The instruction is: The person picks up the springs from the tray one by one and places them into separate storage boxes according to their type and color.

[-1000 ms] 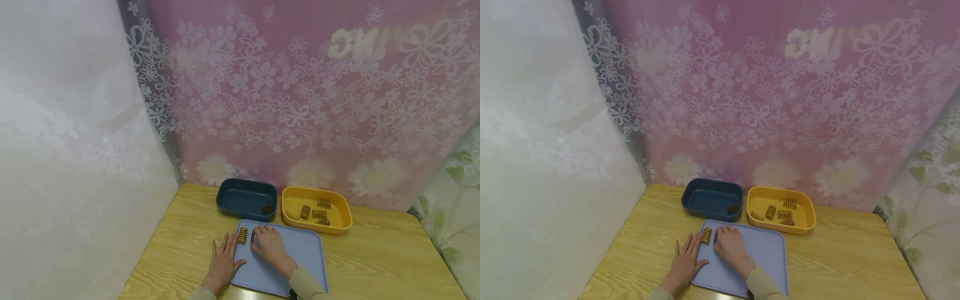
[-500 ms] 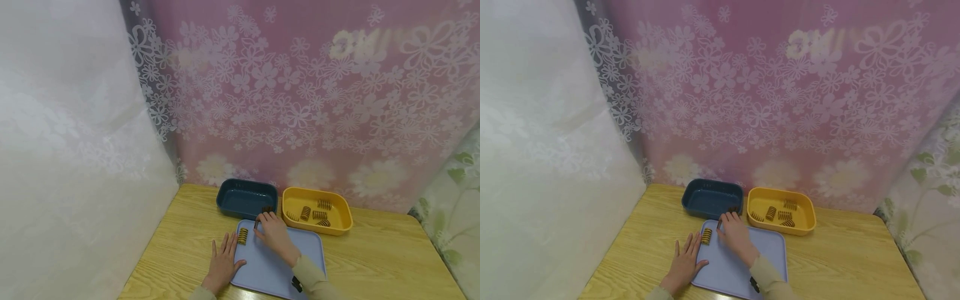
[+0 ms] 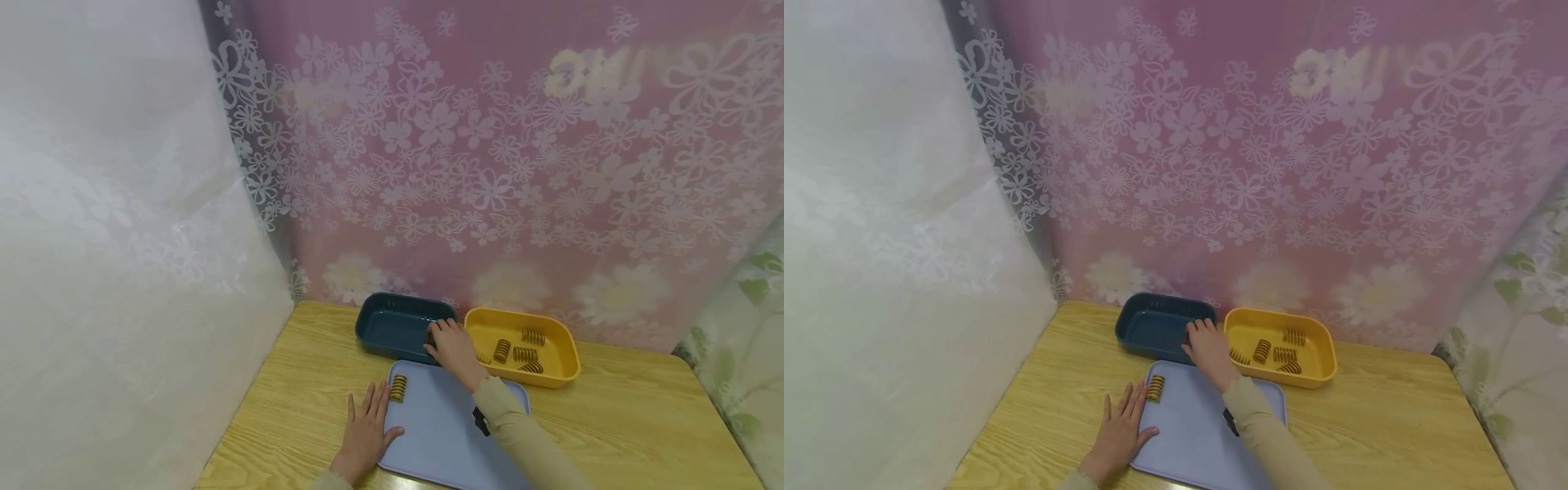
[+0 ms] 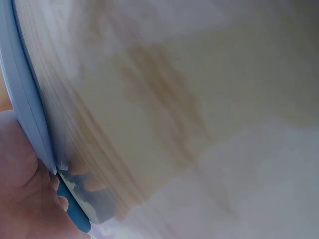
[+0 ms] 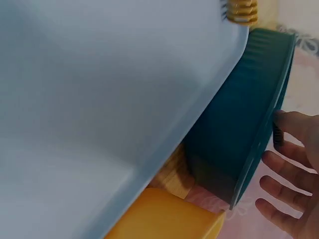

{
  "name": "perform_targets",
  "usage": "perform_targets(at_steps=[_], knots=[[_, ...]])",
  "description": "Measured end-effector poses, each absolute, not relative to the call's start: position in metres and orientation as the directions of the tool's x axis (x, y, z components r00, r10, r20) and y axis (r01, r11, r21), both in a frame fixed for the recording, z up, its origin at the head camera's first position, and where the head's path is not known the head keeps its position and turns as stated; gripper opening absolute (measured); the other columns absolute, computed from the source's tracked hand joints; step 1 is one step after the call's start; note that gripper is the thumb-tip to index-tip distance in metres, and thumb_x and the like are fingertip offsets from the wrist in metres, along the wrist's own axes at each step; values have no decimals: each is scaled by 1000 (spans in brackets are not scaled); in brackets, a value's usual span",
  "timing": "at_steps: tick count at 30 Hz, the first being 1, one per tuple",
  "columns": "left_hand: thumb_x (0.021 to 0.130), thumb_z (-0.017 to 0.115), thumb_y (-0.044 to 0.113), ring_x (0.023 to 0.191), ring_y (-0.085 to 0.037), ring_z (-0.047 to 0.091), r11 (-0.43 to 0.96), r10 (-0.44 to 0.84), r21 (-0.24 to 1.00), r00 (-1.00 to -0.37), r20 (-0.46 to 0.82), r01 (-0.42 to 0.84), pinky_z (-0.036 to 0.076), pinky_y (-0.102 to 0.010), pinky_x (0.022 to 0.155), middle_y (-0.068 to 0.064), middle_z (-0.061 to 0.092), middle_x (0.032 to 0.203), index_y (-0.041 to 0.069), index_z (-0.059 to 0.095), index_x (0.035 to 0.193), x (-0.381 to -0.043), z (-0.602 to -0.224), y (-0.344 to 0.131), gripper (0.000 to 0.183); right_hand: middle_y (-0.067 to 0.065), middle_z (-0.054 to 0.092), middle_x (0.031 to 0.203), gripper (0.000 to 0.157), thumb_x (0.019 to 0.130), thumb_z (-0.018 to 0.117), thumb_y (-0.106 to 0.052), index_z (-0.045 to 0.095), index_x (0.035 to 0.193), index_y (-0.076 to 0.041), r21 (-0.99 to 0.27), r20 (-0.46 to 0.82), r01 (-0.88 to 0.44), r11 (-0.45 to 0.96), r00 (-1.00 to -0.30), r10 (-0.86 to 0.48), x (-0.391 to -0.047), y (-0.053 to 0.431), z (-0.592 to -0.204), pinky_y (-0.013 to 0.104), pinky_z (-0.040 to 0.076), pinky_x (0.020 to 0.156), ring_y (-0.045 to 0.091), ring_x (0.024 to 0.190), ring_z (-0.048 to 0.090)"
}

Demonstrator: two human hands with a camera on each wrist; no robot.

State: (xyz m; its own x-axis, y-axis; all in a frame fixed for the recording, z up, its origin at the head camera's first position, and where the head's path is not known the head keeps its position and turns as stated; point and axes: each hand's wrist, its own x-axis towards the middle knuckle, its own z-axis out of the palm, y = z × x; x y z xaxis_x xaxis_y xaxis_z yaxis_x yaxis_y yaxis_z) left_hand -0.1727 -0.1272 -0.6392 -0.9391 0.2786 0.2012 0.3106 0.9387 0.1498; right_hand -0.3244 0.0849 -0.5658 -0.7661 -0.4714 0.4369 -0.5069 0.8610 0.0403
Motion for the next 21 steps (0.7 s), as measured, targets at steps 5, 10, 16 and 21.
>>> perform_targets(at_steps=[5,10,16,21], knots=[[92,60,57,145,-33,40,940,285,123,-930,230,318,33,-68,109,-10,43,158,3,45,151,-173,-641,-129,81,5,65,87,25,83,85,-32,71,91,-14,35,286,-504,863,-822,-492,-344,79,-565,39,53,72,26,83,57],[92,60,56,144,-34,41,932,294,129,-914,278,339,33,-69,107,-11,44,157,3,45,151,-175,-647,-131,81,4,66,89,17,84,83,-30,72,87,-18,-2,151,-508,861,-852,-502,-358,75,-567,41,53,77,26,87,55],[92,60,57,144,-33,40,930,290,139,-912,291,340,33,-69,106,-11,43,157,3,44,151,-177,-652,-133,82,6,68,93,20,84,84,-29,76,96,-15,21,62,-510,860,-858,-510,-366,72,-571,45,54,81,28,90,56],[92,60,58,147,-32,38,938,277,143,-930,243,317,32,-68,109,-9,41,159,5,43,153,-178,-650,-132,83,7,70,95,23,82,86,-28,78,99,-14,52,41,-498,865,-865,-500,-370,70,-580,45,53,80,28,90,56]])
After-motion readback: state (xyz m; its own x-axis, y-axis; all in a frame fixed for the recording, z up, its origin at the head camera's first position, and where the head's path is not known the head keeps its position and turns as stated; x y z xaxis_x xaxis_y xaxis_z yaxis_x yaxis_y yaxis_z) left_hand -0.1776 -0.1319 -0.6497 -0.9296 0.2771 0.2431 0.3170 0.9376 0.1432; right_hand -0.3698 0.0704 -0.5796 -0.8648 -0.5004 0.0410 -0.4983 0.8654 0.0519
